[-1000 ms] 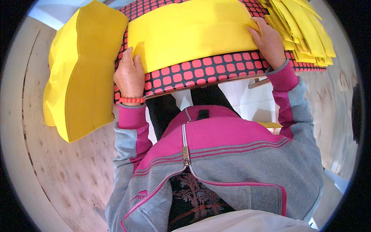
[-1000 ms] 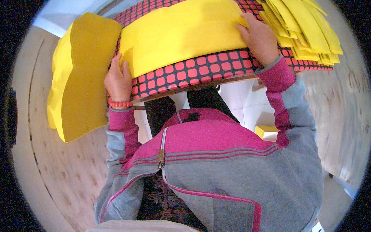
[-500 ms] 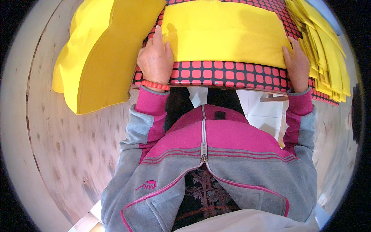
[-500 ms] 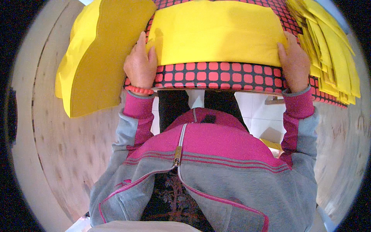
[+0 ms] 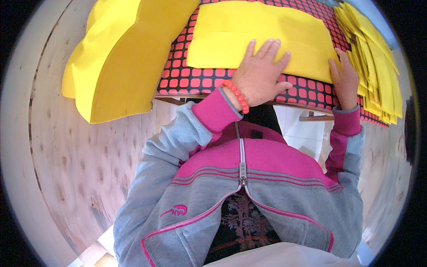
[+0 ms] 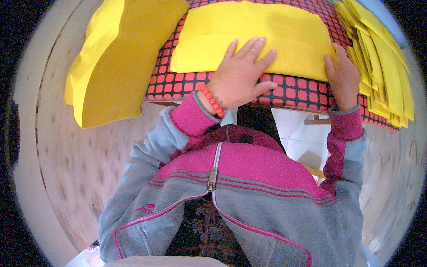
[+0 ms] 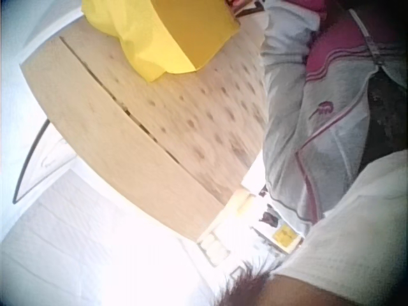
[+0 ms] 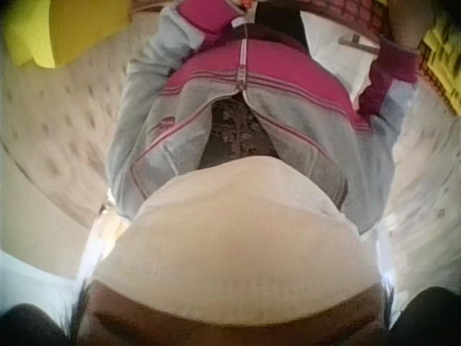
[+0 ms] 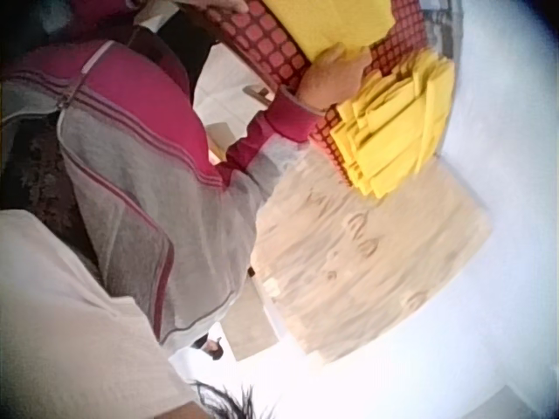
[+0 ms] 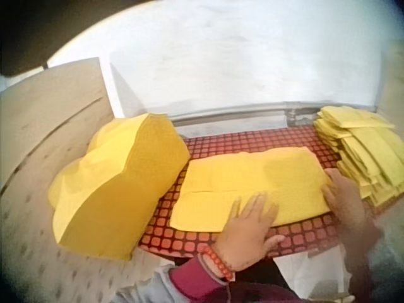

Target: The person folds yellow paper sheets by hand on a patterned table, pressing creases and stacking the folded pieces. The person handles the paper one at a time, aligning edges and smoothing folds before placing each finished sheet into a growing stack.

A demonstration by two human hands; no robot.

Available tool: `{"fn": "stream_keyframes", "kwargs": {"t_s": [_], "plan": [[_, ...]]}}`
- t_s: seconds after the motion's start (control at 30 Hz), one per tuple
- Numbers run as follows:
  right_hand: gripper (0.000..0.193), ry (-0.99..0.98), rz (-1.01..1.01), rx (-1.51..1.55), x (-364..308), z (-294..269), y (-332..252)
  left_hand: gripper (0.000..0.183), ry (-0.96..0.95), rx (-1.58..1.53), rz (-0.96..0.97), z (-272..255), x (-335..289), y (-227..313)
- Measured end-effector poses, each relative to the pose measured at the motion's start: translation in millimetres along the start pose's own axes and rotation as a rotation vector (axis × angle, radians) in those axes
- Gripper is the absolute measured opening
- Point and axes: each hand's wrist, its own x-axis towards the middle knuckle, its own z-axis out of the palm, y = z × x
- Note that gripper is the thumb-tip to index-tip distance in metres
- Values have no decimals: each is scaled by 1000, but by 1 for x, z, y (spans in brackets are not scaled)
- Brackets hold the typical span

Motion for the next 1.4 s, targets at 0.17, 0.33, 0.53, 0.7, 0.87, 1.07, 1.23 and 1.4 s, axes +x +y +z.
{"fn": "stream_keyframes", "kwargs": {"t_s": [0.17,0.33,0.53,0.7,0.87,1.07,1.23,1.4], "plan": [[36,69,-37,86,4,1,2,69,-20,57,-41,3,-3,-2],[47,57,136,471,-13,-19,-4,68,-54,82,-23,0,-2,0],[48,-11,237,465,-31,-30,-11,69,-76,87,-46,-2,0,4],[50,125,70,247,-33,-14,-10,71,-24,77,-37,-10,-1,7],[47,149,70,231,-32,-11,-6,70,175,31,-145,-31,-27,-23],[47,79,137,292,-31,-14,-11,52,448,-243,-564,-61,-69,-85],[45,99,79,253,-31,-13,-9,50,296,146,-232,-61,-62,-68],[46,119,49,230,-31,-12,-7,60,-10,11,101,-44,-35,-15]]}}
